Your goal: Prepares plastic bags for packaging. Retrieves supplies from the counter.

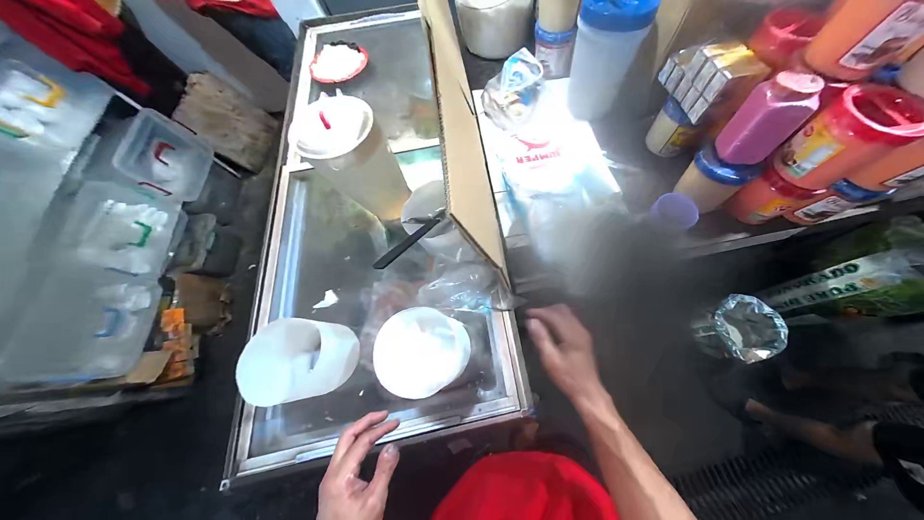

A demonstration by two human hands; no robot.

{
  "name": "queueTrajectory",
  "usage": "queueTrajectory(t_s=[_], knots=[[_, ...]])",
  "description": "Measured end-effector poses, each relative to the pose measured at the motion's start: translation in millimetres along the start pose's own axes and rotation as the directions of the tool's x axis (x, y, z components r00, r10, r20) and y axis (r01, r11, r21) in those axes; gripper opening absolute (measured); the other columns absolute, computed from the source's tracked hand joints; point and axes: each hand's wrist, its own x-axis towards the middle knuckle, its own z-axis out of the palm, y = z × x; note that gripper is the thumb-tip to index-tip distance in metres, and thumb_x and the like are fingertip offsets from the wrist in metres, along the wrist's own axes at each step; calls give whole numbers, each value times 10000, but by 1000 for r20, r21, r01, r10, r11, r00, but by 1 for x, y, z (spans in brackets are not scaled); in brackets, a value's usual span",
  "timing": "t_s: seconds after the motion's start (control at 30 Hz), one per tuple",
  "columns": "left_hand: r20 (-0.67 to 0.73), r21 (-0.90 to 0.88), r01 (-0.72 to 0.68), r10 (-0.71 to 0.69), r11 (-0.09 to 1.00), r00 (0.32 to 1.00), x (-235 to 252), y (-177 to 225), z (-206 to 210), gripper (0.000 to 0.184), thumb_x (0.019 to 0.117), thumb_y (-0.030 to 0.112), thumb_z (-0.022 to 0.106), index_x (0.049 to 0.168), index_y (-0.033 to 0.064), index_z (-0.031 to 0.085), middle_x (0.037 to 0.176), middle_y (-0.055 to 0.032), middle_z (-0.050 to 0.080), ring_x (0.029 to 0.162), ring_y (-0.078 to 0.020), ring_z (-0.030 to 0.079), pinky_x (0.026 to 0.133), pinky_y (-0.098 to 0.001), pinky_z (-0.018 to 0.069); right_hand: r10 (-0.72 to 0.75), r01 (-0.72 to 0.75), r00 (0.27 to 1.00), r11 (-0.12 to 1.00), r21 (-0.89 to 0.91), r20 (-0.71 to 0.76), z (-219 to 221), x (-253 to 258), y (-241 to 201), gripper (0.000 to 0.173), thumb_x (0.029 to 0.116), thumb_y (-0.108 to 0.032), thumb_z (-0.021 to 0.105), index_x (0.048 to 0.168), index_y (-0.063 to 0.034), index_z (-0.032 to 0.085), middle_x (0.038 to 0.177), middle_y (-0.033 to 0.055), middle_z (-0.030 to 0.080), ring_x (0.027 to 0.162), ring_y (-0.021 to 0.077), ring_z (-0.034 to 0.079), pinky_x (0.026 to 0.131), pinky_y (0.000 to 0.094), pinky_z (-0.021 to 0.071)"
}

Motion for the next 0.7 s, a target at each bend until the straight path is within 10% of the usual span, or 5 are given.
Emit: queueTrajectory(t_s=[0.17, 0.43, 0.5, 0.6, 0.7], knots=[[16, -5, -49, 49, 999, 999, 4, 16, 13, 298, 952, 237, 618, 1085, -4, 732, 1261, -148, 645, 1164, -114, 622, 960, -234, 539, 355, -397, 870, 916, -58, -342, -112, -3, 79, 351, 997, -230, 629, 1230, 28, 677, 1164, 190, 683, 1060, 242, 681, 951, 404, 567], [98, 37, -148, 144, 988, 985, 20, 38, 44, 316, 962, 302, 622, 1149, 75, 736, 1247, -86, 666, 1189, -113, 614, 996, -266, 531, 240, -295, 840, 955, -38, -487, -160, 90, 124, 1095, 763, -435, 847, 1564, 38, 269, 1534, 289, 389, 1377, 343, 460, 1089, 445, 458], [104, 54, -153, 147, 987, 984, 16, 41, 43, 335, 965, 330, 626, 1148, 72, 738, 1243, -92, 668, 1195, -122, 613, 1016, -276, 523, 163, -211, 802, 977, -17, -574, -152, 97, 115, 1005, 800, -373, 826, 1534, 78, 310, 1509, 328, 388, 1364, 372, 467, 1110, 444, 453], [74, 37, -117, 114, 993, 991, 9, 40, 38, 350, 977, 324, 625, 1150, 39, 732, 1242, -125, 666, 1185, -139, 622, 1010, -286, 530, -131, 47, 760, 988, -148, -636, -127, 87, 75, 427, 955, -184, 663, 1221, 137, 570, 1194, 280, 608, 1116, 281, 632, 935, 367, 563], [48, 7, -59, 59, 998, 997, 1, 38, 47, 314, 978, 287, 617, 1131, 40, 736, 1226, -121, 678, 1133, -133, 652, 949, -282, 567, -272, 174, 898, 941, -290, -345, -103, 125, 39, 254, 999, -142, 593, 1047, 68, 728, 1013, 202, 708, 962, 261, 699, 892, 391, 581]])
